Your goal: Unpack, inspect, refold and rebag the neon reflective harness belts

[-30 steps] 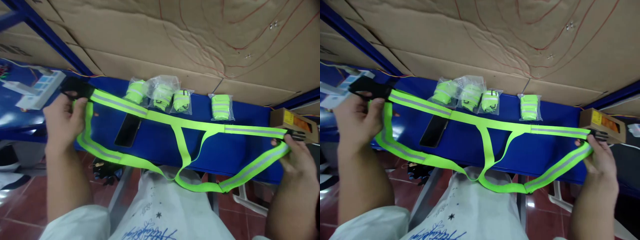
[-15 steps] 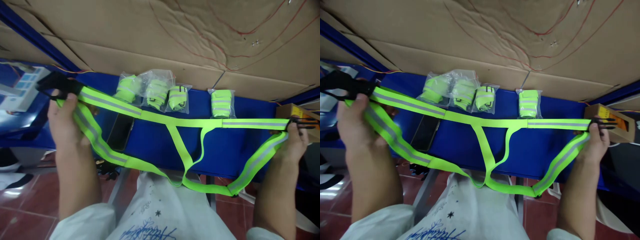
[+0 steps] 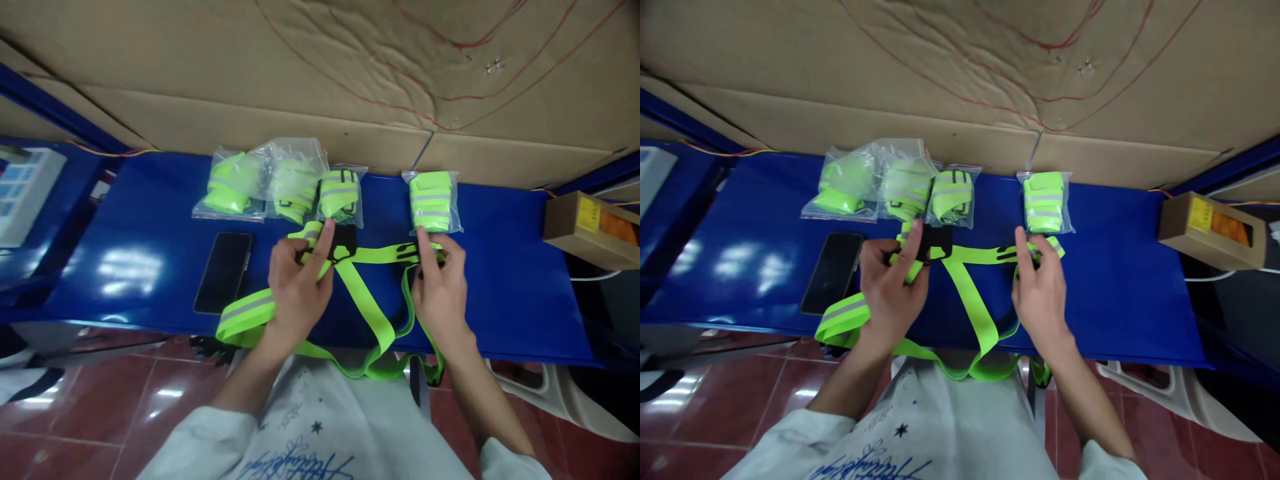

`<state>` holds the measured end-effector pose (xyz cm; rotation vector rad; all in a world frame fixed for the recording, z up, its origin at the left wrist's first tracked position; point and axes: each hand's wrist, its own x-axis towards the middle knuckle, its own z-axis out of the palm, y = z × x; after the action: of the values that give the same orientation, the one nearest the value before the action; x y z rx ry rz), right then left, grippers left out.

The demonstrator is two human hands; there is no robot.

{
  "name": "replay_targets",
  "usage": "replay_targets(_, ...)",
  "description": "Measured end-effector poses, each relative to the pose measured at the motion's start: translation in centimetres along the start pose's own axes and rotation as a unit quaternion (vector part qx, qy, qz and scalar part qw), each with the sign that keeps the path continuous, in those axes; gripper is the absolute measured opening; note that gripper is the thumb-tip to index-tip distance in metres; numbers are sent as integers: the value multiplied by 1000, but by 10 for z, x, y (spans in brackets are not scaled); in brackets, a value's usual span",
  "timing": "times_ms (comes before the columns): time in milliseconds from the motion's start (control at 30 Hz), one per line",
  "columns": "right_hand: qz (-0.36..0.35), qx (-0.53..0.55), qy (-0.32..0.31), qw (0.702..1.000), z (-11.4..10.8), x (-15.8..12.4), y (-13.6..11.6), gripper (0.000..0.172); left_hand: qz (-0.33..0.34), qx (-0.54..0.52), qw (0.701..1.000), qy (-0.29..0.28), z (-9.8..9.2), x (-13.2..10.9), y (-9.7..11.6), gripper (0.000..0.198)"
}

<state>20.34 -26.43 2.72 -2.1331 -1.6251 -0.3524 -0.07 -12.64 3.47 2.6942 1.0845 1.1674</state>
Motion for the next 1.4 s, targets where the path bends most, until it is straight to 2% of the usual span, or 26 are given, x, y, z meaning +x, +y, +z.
replay_targets(133, 11, 5, -2, 1000, 5, 6, -26, 87, 33, -43, 998, -18, 8, -10, 16, 67)
replay_targets(333, 28, 24, 3, 999, 7, 15, -34, 84, 8, -80, 996, -34, 14, -13, 20, 75)
replay_targets(600, 37, 49, 8, 998, 9, 16, -36, 75, -1, -85, 996, -37, 21, -12, 21, 71)
replay_targets(867, 28, 28, -1, 999, 13, 17, -30, 81, 18, -75, 995, -56, 23, -13, 22, 58)
replay_targets(1000, 27, 34, -8, 999, 13, 17, -35, 82, 19, -74, 995, -69, 25, -15, 27, 53)
replay_targets(1133, -2, 71, -42, 997, 14, 17, -39, 81, 36, -83, 993, -78, 29, -17, 28, 54)
replay_targets(1233, -26, 142, -115, 983, 12, 17, -23, 77, 28, -84, 987, -134, 29, -17, 21, 62)
replay_targets(1333, -49, 209, -224, 951, 4, 12, 10, 79, 29, -72, 967, -244, 20, -17, 5, 70)
replay_targets(1367, -38, 219, -231, 947, 1, 9, 23, 77, 32, -69, 959, -272, 15, -17, -1, 71)
replay_targets(1400, -16, 218, -212, 953, -2, 6, 35, 71, 30, -68, 954, -290, 10, -16, -8, 70)
